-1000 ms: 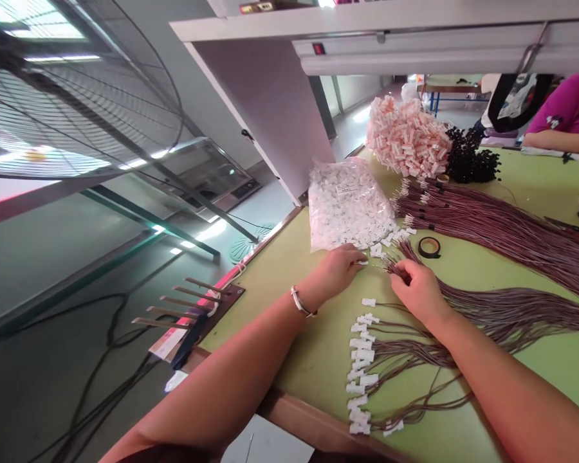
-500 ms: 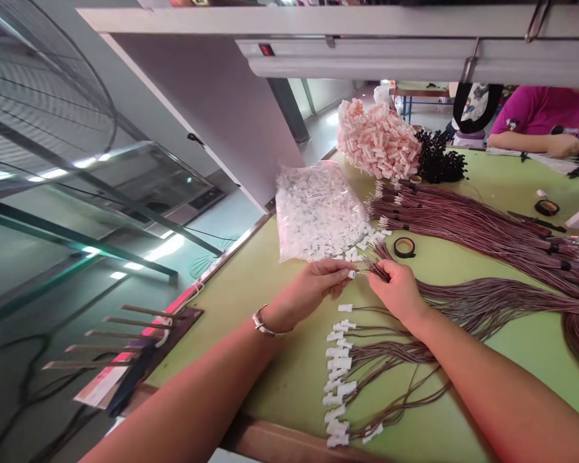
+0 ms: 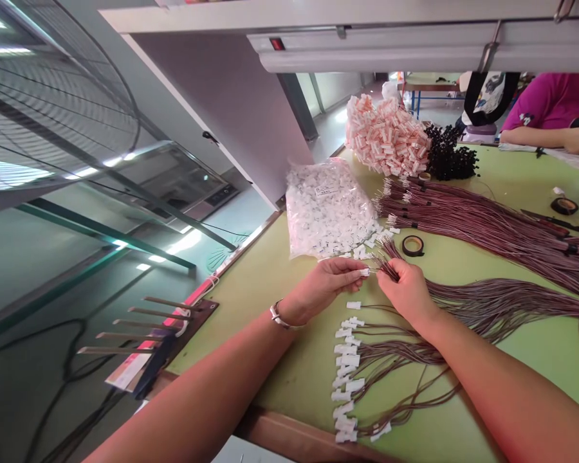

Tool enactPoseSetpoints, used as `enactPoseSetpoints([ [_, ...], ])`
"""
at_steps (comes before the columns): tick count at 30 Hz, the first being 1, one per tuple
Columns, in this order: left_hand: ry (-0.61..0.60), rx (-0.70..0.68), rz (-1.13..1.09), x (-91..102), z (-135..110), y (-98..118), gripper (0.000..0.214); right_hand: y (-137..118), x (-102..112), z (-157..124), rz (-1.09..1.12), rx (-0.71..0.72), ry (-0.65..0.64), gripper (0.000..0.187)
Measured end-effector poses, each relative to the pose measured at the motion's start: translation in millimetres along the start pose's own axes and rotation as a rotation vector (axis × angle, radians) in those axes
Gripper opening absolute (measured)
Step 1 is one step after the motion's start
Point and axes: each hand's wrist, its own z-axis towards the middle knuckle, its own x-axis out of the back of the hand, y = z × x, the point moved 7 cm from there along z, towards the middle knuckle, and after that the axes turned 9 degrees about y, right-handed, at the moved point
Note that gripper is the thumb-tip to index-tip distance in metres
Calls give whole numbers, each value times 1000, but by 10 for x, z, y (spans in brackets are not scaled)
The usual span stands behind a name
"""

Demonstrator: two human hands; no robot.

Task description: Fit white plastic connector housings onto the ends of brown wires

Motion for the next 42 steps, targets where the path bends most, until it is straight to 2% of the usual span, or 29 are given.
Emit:
enactPoseSetpoints([
  [3,-11,-100,115,-7,-10,46,31,50,-2,16,4,-15,-12,23],
  [8,146,-476,482,-6,-79,245,17,98,-46,19,44,-44,-65,20],
  [11,158,-572,564,-52,-92,241,11,68,-83,14,62,-51,-125,21],
  [15,105,-495,453,-89,-36,98,9,26,-125,1,13,-49,-232,24],
  [19,116,-264,290,-55,45,-72,16,94,-83,8,-25,-94,-200,26],
  [21,117,-200,252,-49,61,-106,19,137,-70,11,-43,-105,-181,26],
  [29,99,-153,265,-85,67,-147,18,45,-85,20,-175,65,-178,22],
  [34,73,-183,351,-124,41,-144,18,35,-85,16,-275,137,-162,20],
  [42,54,-136,341,-169,23,-164,17,28,-97,4,-271,139,-196,21],
])
